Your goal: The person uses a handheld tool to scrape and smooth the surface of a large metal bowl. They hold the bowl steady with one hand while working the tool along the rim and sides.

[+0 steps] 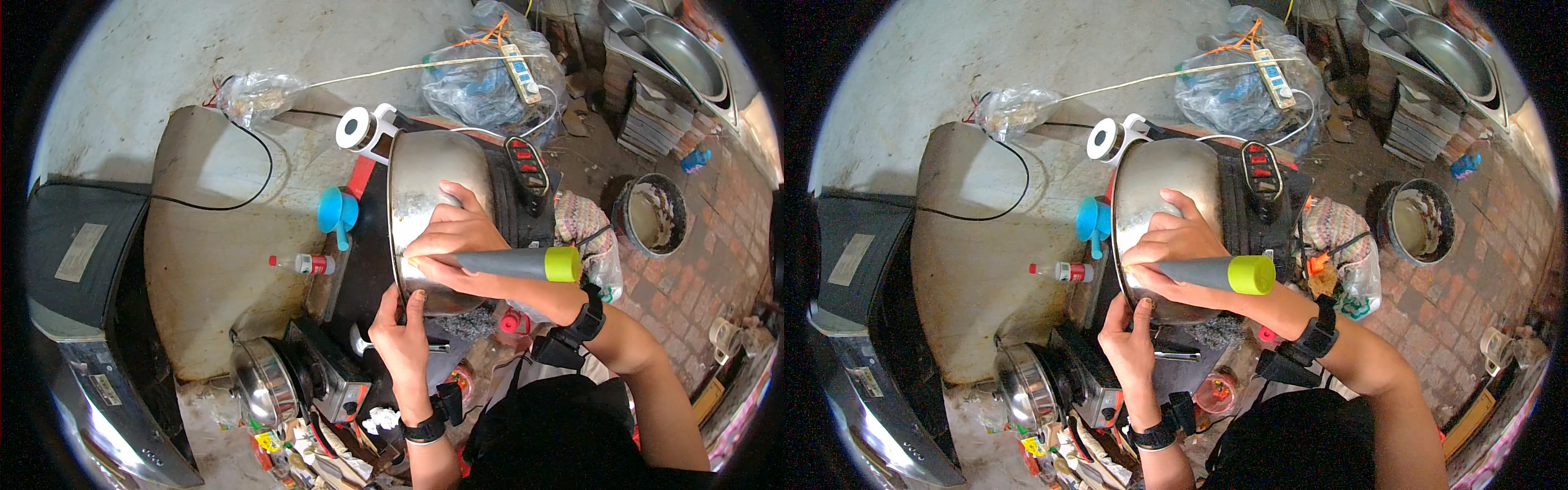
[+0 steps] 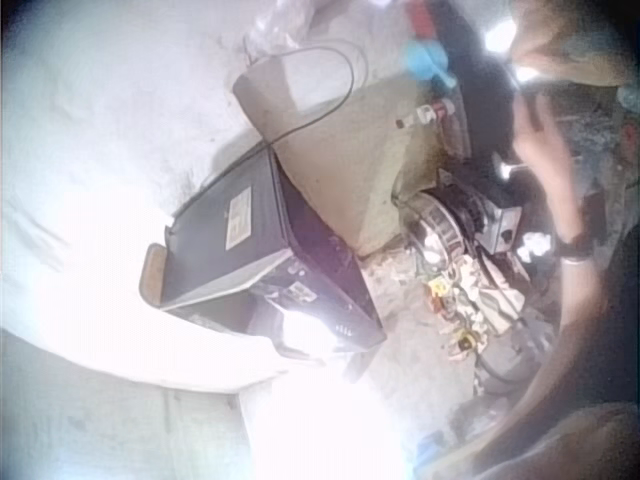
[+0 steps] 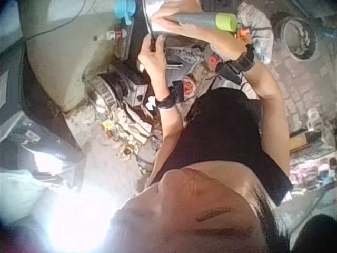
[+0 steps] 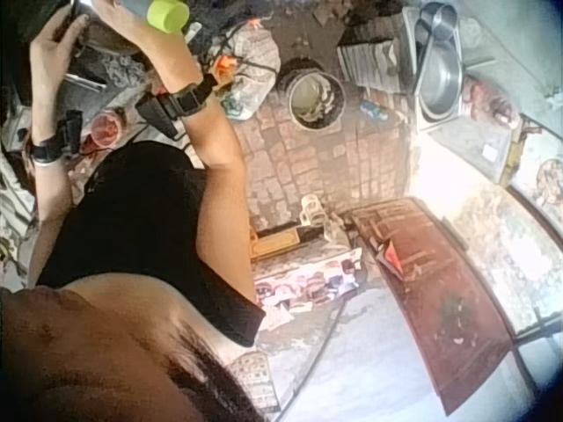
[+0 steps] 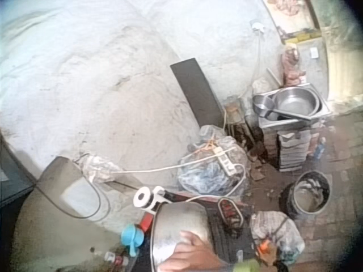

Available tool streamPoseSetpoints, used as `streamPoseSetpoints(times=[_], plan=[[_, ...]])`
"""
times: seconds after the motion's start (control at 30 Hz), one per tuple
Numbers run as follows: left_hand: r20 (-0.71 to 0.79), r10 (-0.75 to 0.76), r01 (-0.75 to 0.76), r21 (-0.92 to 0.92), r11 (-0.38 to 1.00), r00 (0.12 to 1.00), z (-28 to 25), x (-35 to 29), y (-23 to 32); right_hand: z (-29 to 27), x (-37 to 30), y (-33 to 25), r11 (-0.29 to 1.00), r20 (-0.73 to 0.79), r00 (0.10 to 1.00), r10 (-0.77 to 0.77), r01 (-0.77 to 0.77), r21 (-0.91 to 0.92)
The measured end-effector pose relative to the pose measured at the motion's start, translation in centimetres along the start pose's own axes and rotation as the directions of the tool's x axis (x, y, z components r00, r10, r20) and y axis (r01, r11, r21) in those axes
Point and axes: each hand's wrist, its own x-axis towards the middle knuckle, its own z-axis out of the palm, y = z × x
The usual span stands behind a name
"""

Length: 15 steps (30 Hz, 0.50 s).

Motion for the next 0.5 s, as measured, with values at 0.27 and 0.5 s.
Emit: streamPoseSetpoints(times=[0.27, 0.5], plan=[[0.014, -0.039, 0.039, 0.001, 0.999, 0.999, -0.19, -0.03, 0.52, 0.32, -0.06, 0.23, 0.997, -0.085, 0.994, -0.064, 0.068, 0.039], [0.003, 0.006, -0.006, -0.014, 1.000, 1.000, 0.01, 0.08, -0.09, 0.18, 0.09, 0.29, 0.985, -0.096, 0.987, 0.131, -0.119, 0.122]])
